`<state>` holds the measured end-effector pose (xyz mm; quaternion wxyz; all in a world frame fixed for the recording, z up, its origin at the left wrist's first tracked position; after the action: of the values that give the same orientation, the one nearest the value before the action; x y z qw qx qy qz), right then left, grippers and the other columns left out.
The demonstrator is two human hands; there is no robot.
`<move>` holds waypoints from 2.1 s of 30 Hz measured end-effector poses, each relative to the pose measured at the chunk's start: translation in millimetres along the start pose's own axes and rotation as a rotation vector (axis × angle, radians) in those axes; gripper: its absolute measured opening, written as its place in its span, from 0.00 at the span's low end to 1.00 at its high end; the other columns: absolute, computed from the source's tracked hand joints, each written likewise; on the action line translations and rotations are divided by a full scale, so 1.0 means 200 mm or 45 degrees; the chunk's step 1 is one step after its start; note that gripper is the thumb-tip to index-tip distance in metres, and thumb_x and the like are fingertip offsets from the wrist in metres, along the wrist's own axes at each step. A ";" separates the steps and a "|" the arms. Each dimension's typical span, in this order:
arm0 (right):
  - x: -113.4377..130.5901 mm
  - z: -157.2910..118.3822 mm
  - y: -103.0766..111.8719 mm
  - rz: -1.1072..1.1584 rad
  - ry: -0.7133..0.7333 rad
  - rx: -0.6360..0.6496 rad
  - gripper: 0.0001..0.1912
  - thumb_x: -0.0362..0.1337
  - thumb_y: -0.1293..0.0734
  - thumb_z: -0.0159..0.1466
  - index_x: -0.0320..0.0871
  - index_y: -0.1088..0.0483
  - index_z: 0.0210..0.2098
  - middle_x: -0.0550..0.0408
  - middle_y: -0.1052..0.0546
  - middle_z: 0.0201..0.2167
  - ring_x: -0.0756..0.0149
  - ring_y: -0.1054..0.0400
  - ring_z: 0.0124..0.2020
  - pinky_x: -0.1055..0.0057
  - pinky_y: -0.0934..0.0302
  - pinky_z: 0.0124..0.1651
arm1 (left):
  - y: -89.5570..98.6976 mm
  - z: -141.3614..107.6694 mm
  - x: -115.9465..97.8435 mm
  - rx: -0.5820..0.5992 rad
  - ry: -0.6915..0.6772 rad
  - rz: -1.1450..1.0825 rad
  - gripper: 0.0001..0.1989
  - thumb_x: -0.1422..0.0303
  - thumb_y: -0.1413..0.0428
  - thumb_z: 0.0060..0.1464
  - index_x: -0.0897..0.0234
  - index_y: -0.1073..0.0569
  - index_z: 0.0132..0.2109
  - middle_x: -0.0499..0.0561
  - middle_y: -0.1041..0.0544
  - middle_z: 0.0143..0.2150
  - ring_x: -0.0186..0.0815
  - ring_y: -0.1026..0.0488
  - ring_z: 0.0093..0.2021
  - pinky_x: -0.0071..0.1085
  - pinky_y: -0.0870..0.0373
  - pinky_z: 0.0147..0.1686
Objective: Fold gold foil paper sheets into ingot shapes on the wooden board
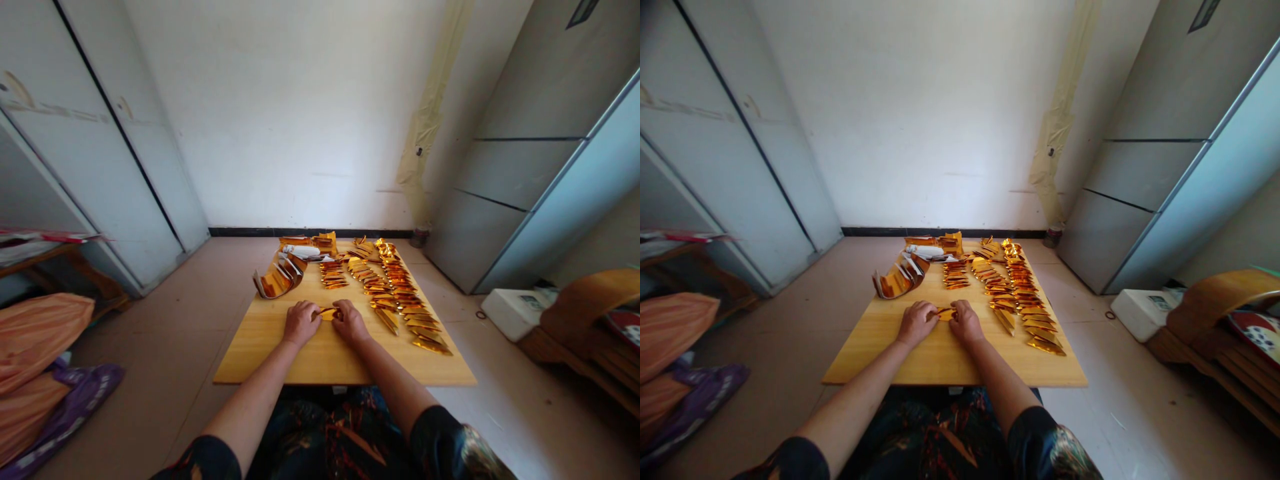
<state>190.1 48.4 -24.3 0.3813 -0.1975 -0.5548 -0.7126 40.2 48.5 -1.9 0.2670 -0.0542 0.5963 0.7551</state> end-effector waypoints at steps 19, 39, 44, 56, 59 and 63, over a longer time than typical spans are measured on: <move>0.22 -0.03 0.08 -0.852 0.317 -0.007 0.08 0.35 0.38 0.64 0.44 0.28 0.32 0.50 0.27 0.39 0.62 0.39 0.41 0.67 0.48 0.42 | 0.02 -0.09 -0.08 -0.145 -0.353 -0.100 0.08 0.79 0.52 0.51 0.62 0.33 0.32 0.50 0.27 0.32 0.34 0.31 0.36 0.30 0.36 0.39; 0.02 -0.11 0.21 -0.292 0.362 0.127 0.07 0.28 0.35 0.57 0.42 0.25 0.31 0.54 0.25 0.32 0.67 0.34 0.35 0.71 0.44 0.42 | -0.01 -0.12 -0.07 0.023 -0.447 -0.001 0.08 0.73 0.46 0.52 0.60 0.24 0.38 0.49 0.22 0.48 0.37 0.28 0.47 0.38 0.36 0.46; 0.01 -0.11 0.20 -0.363 0.376 0.105 0.07 0.31 0.36 0.60 0.43 0.24 0.34 0.52 0.26 0.35 0.66 0.35 0.37 0.71 0.43 0.42 | -0.02 -0.10 -0.03 -0.024 -0.478 -0.031 0.10 0.76 0.47 0.51 0.60 0.24 0.37 0.50 0.22 0.47 0.37 0.27 0.47 0.38 0.33 0.46; 0.03 -0.14 0.20 -0.463 0.467 0.035 0.08 0.32 0.37 0.62 0.44 0.25 0.36 0.50 0.26 0.37 0.65 0.35 0.39 0.69 0.41 0.44 | 0.01 -0.12 -0.07 -0.127 -0.586 0.033 0.14 0.77 0.48 0.50 0.58 0.22 0.40 0.52 0.22 0.46 0.39 0.28 0.46 0.39 0.32 0.45; 0.03 -0.15 0.20 -0.481 0.448 -0.010 0.10 0.32 0.37 0.61 0.44 0.26 0.40 0.48 0.27 0.42 0.63 0.35 0.41 0.67 0.40 0.45 | 0.00 -0.13 -0.06 -0.104 -0.597 0.035 0.14 0.77 0.48 0.50 0.58 0.22 0.40 0.51 0.22 0.44 0.38 0.27 0.44 0.39 0.31 0.44; 0.02 -0.14 0.20 -0.431 0.419 0.032 0.09 0.32 0.37 0.61 0.44 0.25 0.36 0.50 0.26 0.38 0.64 0.34 0.40 0.68 0.40 0.46 | -0.01 -0.13 -0.06 -0.071 -0.561 0.027 0.11 0.74 0.47 0.51 0.59 0.22 0.40 0.51 0.22 0.46 0.38 0.27 0.45 0.39 0.32 0.45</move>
<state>222.5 16.6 -4.4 0.3440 0.0221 -0.5192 -0.7821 45.4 20.5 -5.6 0.3813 0.1110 0.5030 0.7676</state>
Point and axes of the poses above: each hand's wrist, its own z-axis towards the middle knuckle, its own y-axis out of the back of the hand, x = y × z, the point moved 6 cm from there along z, towards the middle knuckle
